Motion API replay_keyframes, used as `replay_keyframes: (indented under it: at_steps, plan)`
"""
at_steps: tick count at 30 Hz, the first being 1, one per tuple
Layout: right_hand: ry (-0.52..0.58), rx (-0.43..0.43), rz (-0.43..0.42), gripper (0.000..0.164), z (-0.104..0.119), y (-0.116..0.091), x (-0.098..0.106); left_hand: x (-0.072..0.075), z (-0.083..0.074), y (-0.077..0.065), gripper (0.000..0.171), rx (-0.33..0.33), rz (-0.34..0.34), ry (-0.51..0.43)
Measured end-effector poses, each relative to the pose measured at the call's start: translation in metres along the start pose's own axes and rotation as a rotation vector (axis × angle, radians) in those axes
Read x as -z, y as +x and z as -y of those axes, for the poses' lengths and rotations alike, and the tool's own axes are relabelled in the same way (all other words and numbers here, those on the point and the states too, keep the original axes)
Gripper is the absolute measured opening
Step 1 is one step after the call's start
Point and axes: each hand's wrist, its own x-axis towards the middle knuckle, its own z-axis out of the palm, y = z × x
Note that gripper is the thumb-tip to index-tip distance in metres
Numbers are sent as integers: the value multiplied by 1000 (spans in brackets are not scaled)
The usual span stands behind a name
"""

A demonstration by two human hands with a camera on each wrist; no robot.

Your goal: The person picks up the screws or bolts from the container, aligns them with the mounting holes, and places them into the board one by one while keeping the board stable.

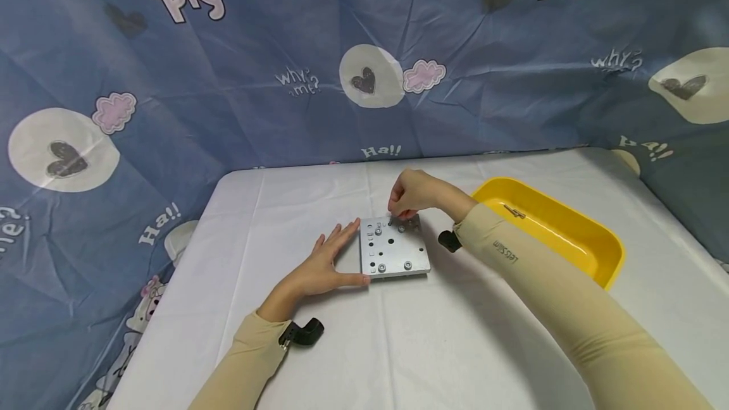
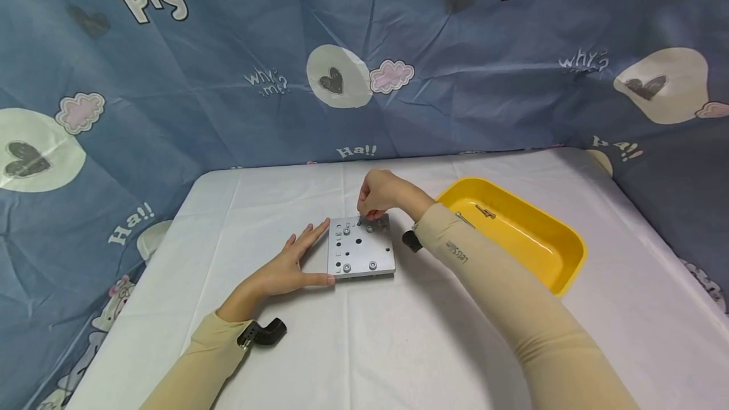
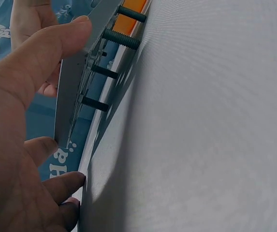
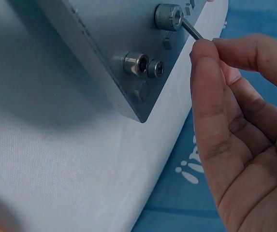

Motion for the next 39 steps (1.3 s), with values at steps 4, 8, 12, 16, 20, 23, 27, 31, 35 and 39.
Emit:
replay_keyframes:
  at_steps: [4, 8, 12, 16, 20, 23, 27, 31, 35, 39]
  plan:
    - [2, -2, -3, 6, 2, -1, 0, 0, -1, 0, 121, -4, 0, 5]
    - [11, -13, -4, 7, 3, -1, 0, 0, -1, 0, 120, -8, -1, 6]
    - [13, -9, -2, 8, 4, -2, 0, 0, -1, 0, 120, -10, -1, 9]
    - [8, 3, 1, 8, 3, -2, 0, 0, -2, 1, 120, -5, -1, 11]
    - [1, 14, -1, 8, 1, -2, -1, 0, -3, 0, 121, 6, 0, 8]
    - [-5, 19, 0, 8, 1, -2, -2, 0, -3, 0, 121, 11, 2, 8]
    - [-3, 17, 9, 8, 2, -3, -1, -1, -3, -1, 121, 9, 0, 14]
    - [10, 18, 15, 7, 0, -3, 1, -1, -3, 0, 121, 8, -2, 17]
    - [20, 10, 18, 8, -3, -6, 6, -1, -2, 0, 122, 12, -4, 11]
    - [40, -4, 18, 9, -8, -10, 12, -2, -1, -1, 122, 18, -5, 9]
